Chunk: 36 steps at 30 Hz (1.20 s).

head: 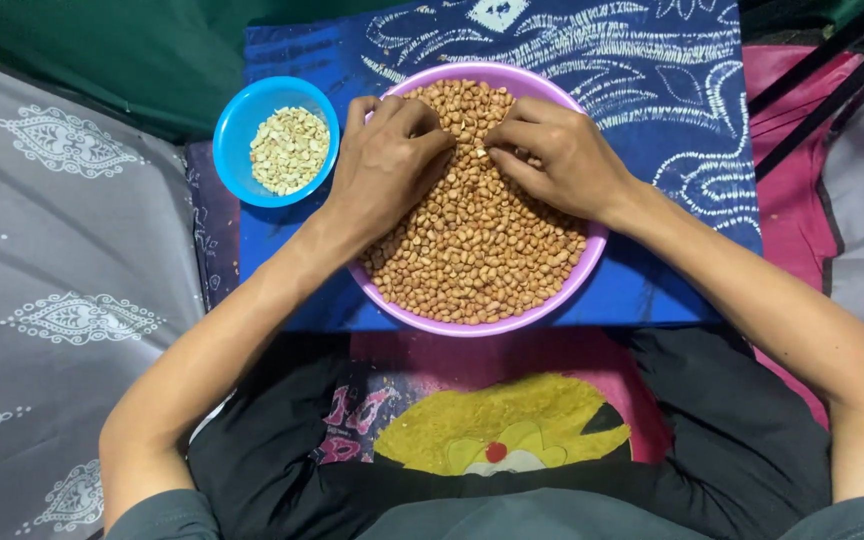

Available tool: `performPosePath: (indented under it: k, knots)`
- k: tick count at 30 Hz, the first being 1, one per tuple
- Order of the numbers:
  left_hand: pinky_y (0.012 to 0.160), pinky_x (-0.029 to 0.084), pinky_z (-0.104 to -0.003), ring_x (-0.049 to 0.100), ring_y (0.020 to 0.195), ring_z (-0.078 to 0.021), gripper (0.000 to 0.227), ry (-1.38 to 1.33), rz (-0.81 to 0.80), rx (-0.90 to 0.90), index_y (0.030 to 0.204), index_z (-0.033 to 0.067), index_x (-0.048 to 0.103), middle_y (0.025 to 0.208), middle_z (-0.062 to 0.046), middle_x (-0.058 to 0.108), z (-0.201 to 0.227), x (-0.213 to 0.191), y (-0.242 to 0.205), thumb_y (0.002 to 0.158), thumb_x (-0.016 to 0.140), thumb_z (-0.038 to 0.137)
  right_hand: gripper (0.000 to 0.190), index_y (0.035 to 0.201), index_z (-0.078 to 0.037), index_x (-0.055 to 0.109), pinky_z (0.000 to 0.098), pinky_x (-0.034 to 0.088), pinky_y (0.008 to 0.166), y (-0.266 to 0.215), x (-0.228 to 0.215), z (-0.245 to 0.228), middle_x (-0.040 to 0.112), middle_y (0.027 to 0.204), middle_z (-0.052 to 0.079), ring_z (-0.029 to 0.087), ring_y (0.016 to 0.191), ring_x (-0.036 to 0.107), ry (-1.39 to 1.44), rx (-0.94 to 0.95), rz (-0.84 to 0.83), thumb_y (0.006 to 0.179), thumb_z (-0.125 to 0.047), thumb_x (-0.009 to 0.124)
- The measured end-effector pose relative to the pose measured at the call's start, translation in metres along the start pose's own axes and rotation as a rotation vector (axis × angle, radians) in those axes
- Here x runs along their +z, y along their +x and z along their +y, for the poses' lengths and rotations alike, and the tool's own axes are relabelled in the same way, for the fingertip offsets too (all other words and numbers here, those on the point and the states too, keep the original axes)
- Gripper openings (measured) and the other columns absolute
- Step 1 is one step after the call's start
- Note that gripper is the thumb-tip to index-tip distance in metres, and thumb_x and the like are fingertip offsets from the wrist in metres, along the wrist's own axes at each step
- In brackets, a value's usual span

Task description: Manually sorting peanuts by picking out husks and damaged nuts from a large pink bowl and placing them into a smaller blue bowl.

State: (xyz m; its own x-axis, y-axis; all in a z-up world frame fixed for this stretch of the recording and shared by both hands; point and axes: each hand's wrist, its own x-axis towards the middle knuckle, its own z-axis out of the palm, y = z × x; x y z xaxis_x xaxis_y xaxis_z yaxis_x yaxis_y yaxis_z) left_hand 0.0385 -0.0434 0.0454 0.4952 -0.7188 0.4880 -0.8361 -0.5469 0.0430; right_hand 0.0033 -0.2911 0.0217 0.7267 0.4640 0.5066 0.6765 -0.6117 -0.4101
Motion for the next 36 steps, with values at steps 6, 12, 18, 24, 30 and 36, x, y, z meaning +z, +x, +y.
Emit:
performPosePath:
  k: [6, 12, 18, 24, 30, 36]
  knots:
    - [0.091, 0.039, -0.041, 0.054, 0.093, -0.0201, 0.008, 0.004, 0.032, -0.003, 0.095, 0.0091, 0.075, 0.096, -0.003, 0.061, 0.003, 0.009, -0.005, 0.094, 0.076, 0.017, 0.013, 0.101, 0.003, 0.077, 0.0269, 0.054, 0.062, 0.002, 0.007, 0.004, 0.065, 0.092, 0.009, 0.017, 0.071, 0.057, -0.081, -0.083, -0.033, 0.088, 0.001, 0.079]
    - [0.091, 0.041, -0.039, 0.054, 0.097, -0.0209, 0.012, -0.04, 0.048, -0.012, 0.102, 0.0079, 0.077, 0.1, -0.003, 0.064, 0.002, 0.018, -0.013, 0.095, 0.075, 0.018, 0.011, 0.096, 0.001, 0.076, 0.026, 0.054, 0.061, -0.001, 0.012, 0.009, 0.064, 0.09, 0.007, 0.016, 0.072, 0.055, -0.118, -0.106, -0.055, 0.086, 0.002, 0.081]
    - [0.091, 0.039, -0.041, 0.054, 0.102, -0.0231, 0.017, -0.056, 0.015, 0.002, 0.107, 0.0085, 0.078, 0.105, -0.004, 0.066, 0.007, 0.014, -0.01, 0.094, 0.074, 0.019, 0.016, 0.098, 0.0, 0.077, 0.0262, 0.056, 0.064, -0.004, 0.014, 0.013, 0.066, 0.09, 0.006, 0.016, 0.074, 0.057, -0.147, -0.098, -0.063, 0.082, 0.002, 0.081]
    - [0.094, 0.038, -0.043, 0.054, 0.099, -0.0232, 0.014, -0.032, 0.065, 0.007, 0.104, 0.0096, 0.074, 0.103, -0.004, 0.065, 0.006, 0.023, -0.009, 0.095, 0.075, 0.02, 0.013, 0.093, 0.0, 0.07, 0.0287, 0.056, 0.071, -0.006, 0.017, 0.017, 0.064, 0.092, 0.007, 0.019, 0.079, 0.057, -0.181, -0.126, -0.061, 0.084, 0.004, 0.079]
    - [0.101, 0.037, -0.046, 0.056, 0.095, -0.0216, 0.012, -0.088, 0.092, 0.039, 0.102, 0.0086, 0.076, 0.099, -0.003, 0.066, 0.006, 0.027, -0.008, 0.093, 0.077, 0.016, 0.018, 0.095, 0.001, 0.068, 0.0303, 0.055, 0.073, -0.004, 0.013, 0.01, 0.062, 0.093, 0.008, 0.02, 0.08, 0.057, -0.202, -0.132, -0.08, 0.083, 0.005, 0.079]
    - [0.101, 0.038, -0.047, 0.057, 0.092, -0.0202, 0.009, -0.08, 0.121, 0.062, 0.096, 0.0111, 0.075, 0.095, -0.002, 0.065, 0.005, 0.033, -0.007, 0.09, 0.081, 0.016, 0.017, 0.095, 0.001, 0.07, 0.0297, 0.056, 0.074, -0.004, 0.012, 0.009, 0.065, 0.094, 0.008, 0.02, 0.08, 0.058, -0.19, -0.152, -0.046, 0.083, 0.008, 0.079]
